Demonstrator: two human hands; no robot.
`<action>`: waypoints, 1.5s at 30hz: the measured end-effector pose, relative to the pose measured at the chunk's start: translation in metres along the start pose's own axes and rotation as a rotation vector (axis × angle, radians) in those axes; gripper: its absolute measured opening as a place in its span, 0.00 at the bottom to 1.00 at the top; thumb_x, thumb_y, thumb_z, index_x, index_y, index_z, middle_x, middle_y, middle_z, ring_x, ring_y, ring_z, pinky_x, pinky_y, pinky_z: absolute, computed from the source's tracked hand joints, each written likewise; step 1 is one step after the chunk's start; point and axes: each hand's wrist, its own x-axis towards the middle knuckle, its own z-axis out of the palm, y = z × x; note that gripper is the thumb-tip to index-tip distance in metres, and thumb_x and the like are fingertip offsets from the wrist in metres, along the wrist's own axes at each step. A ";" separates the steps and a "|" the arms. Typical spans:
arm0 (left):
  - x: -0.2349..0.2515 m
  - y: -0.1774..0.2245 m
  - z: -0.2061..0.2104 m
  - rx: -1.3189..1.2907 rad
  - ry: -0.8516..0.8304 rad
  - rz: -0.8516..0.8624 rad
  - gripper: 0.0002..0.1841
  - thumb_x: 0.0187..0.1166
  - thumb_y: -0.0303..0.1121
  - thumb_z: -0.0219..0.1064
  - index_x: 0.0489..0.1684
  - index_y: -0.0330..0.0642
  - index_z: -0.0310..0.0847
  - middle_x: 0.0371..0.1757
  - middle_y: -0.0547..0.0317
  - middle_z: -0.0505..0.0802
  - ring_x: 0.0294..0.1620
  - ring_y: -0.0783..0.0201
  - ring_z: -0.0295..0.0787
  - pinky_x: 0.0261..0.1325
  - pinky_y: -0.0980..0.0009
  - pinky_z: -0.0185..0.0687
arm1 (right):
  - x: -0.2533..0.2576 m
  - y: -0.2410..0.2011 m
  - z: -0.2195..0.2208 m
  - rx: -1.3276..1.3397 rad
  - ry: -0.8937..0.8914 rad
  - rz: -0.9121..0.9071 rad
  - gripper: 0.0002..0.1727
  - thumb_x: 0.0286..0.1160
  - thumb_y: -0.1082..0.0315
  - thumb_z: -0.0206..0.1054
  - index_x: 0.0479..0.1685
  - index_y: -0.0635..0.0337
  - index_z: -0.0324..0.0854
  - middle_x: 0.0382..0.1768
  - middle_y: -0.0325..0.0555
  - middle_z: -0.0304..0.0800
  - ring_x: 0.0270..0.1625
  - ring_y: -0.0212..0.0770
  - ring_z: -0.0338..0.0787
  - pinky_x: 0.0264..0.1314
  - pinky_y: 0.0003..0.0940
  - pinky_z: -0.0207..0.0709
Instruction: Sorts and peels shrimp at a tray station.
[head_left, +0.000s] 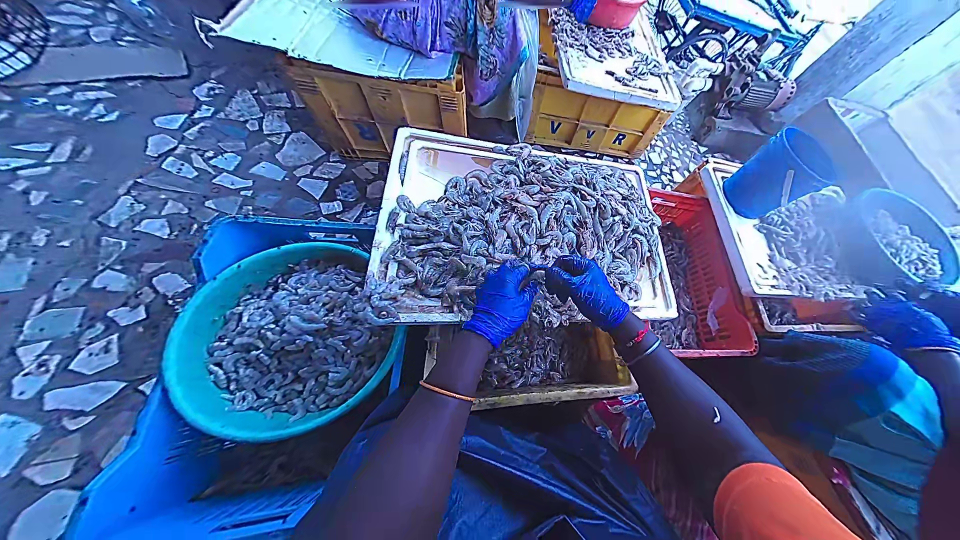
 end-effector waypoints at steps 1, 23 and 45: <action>0.001 0.003 0.002 0.016 -0.008 -0.021 0.16 0.86 0.35 0.63 0.65 0.41 0.88 0.69 0.39 0.86 0.74 0.38 0.79 0.75 0.35 0.69 | 0.001 0.000 -0.001 -0.074 0.017 0.007 0.11 0.82 0.66 0.64 0.32 0.60 0.85 0.22 0.37 0.84 0.25 0.30 0.81 0.31 0.29 0.77; 0.005 0.001 0.017 0.355 0.284 0.090 0.12 0.84 0.37 0.64 0.51 0.43 0.93 0.64 0.43 0.91 0.72 0.36 0.81 0.67 0.32 0.72 | 0.002 0.017 0.005 -0.163 -0.003 0.153 0.22 0.91 0.50 0.56 0.49 0.60 0.86 0.33 0.42 0.88 0.34 0.34 0.86 0.44 0.36 0.81; 0.006 -0.008 0.018 0.337 0.394 0.178 0.20 0.82 0.30 0.59 0.61 0.67 0.92 0.74 0.58 0.88 0.76 0.46 0.80 0.73 0.38 0.69 | 0.004 0.008 0.008 -0.359 -0.177 0.081 0.24 0.93 0.50 0.52 0.58 0.60 0.87 0.45 0.48 0.92 0.49 0.39 0.90 0.59 0.46 0.81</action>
